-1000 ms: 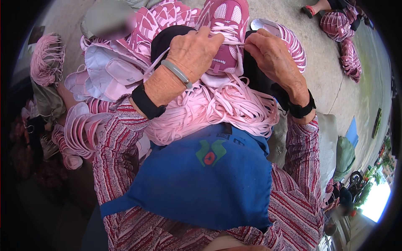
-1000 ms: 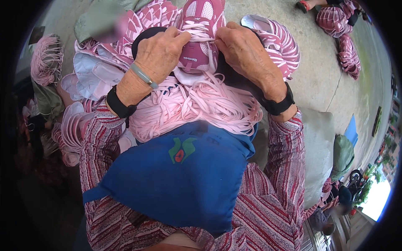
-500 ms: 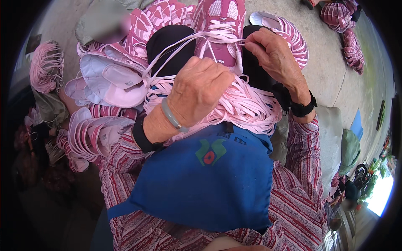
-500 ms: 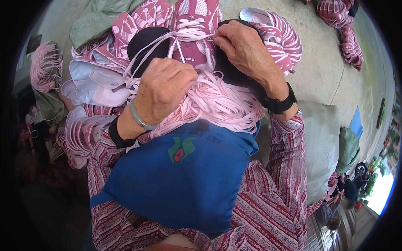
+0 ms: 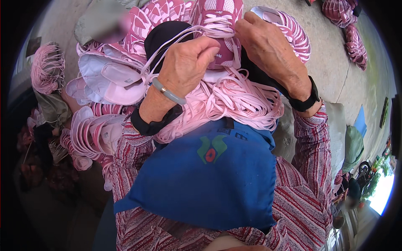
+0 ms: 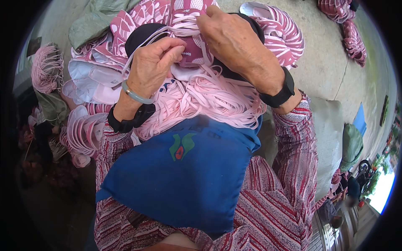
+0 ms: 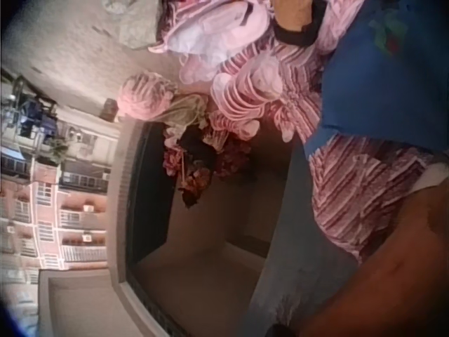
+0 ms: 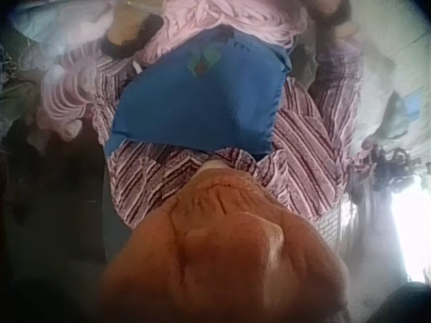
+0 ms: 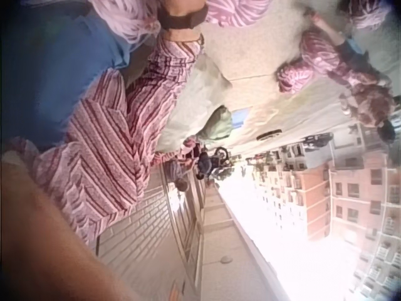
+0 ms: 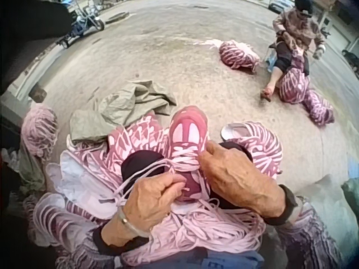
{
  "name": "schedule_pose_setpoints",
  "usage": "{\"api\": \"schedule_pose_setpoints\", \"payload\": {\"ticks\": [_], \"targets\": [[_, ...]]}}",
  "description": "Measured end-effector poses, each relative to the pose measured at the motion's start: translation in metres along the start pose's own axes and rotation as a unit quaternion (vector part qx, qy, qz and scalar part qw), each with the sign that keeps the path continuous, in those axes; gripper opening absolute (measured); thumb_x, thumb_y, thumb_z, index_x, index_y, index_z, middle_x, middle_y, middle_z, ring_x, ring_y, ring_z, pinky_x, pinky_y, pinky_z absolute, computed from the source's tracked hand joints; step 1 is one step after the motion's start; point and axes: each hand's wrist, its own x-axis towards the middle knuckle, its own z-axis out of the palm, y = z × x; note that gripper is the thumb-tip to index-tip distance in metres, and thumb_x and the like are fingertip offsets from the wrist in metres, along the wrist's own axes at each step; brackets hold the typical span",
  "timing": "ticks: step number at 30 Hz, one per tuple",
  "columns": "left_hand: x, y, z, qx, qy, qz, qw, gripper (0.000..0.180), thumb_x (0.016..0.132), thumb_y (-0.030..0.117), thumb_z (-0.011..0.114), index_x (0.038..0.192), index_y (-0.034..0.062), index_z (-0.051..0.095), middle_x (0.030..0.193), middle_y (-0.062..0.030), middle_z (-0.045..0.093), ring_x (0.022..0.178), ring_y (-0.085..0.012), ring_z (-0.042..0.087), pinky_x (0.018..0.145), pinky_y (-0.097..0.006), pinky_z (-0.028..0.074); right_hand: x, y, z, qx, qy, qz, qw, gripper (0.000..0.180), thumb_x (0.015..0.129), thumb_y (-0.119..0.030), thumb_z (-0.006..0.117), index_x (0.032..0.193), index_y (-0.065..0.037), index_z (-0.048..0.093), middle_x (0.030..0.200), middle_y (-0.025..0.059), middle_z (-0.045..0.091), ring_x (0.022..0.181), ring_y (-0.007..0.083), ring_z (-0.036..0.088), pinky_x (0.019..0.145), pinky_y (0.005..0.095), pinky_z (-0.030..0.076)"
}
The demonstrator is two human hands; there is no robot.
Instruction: Lacing shoelaces into multiple pairs of pink sneakers.
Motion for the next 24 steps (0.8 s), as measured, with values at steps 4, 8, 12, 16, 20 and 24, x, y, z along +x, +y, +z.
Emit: {"api": "schedule_pose_setpoints", "payload": {"ticks": [4,8,12,16,20,24], "targets": [[-0.006,-0.001,0.000,-0.028,-0.020,0.024,0.999,0.018,0.092,0.010,0.057,0.106,0.0007,0.065,0.078,-0.0043,0.064,0.058,-0.0062,0.057,0.053,-0.018,0.046,-0.003,0.002,0.002,0.026,0.024,-0.002,0.999,0.017,0.086,-0.013,0.060,0.089,0.002,0.053,0.086,0.0188,0.053,0.078,0.0376,0.057,0.064,0.0419,0.048],[-0.007,-0.002,-0.002,0.053,-0.031,0.053,0.997,0.020,0.090,0.002,0.053,0.108,0.0000,0.063,0.083,-0.0078,0.065,0.065,-0.0090,0.061,0.057,-0.022,0.049,-0.012,0.003,0.007,0.153,0.051,0.101,0.982,0.013,0.083,-0.010,0.060,0.078,0.002,0.057,0.072,0.0188,0.053,0.069,0.0349,0.055,0.063,0.0396,0.043],[0.003,-0.007,-0.008,0.201,-0.006,0.237,0.951,0.024,0.088,0.002,0.055,0.112,0.0021,0.060,0.087,-0.0148,0.066,0.069,-0.0233,0.065,0.062,-0.029,0.051,-0.011,0.004,0.014,0.128,0.057,0.096,0.985,0.013,0.083,-0.009,0.060,0.077,0.002,0.057,0.073,0.0191,0.054,0.069,0.0345,0.055,0.063,0.0395,0.043],[0.007,-0.009,-0.006,0.239,0.013,0.244,0.940,0.022,0.087,0.004,0.058,0.109,0.0033,0.061,0.089,-0.0167,0.065,0.074,-0.0309,0.066,0.064,-0.033,0.052,-0.006,-0.001,0.020,0.100,0.106,0.011,0.989,0.010,0.082,-0.008,0.061,0.082,0.001,0.057,0.075,0.0190,0.052,0.068,0.0350,0.053,0.062,0.0389,0.042],[0.005,-0.006,-0.006,0.279,0.056,0.192,0.939,0.013,0.085,0.007,0.062,0.097,0.0042,0.064,0.088,-0.0148,0.066,0.077,-0.0327,0.065,0.063,-0.035,0.052,-0.014,-0.012,0.013,0.130,0.137,0.057,0.980,0.017,0.083,-0.013,0.064,0.082,0.002,0.056,0.078,0.0177,0.051,0.072,0.0349,0.054,0.062,0.0390,0.044],[0.004,-0.006,-0.006,0.340,0.062,0.190,0.919,0.013,0.084,0.012,0.064,0.096,0.0064,0.065,0.087,-0.0097,0.067,0.075,-0.0298,0.066,0.061,-0.033,0.052,-0.025,-0.033,0.014,0.054,0.104,0.100,0.988,0.019,0.084,-0.014,0.063,0.090,0.002,0.055,0.086,0.0175,0.052,0.076,0.0363,0.056,0.064,0.0397,0.048]]}}
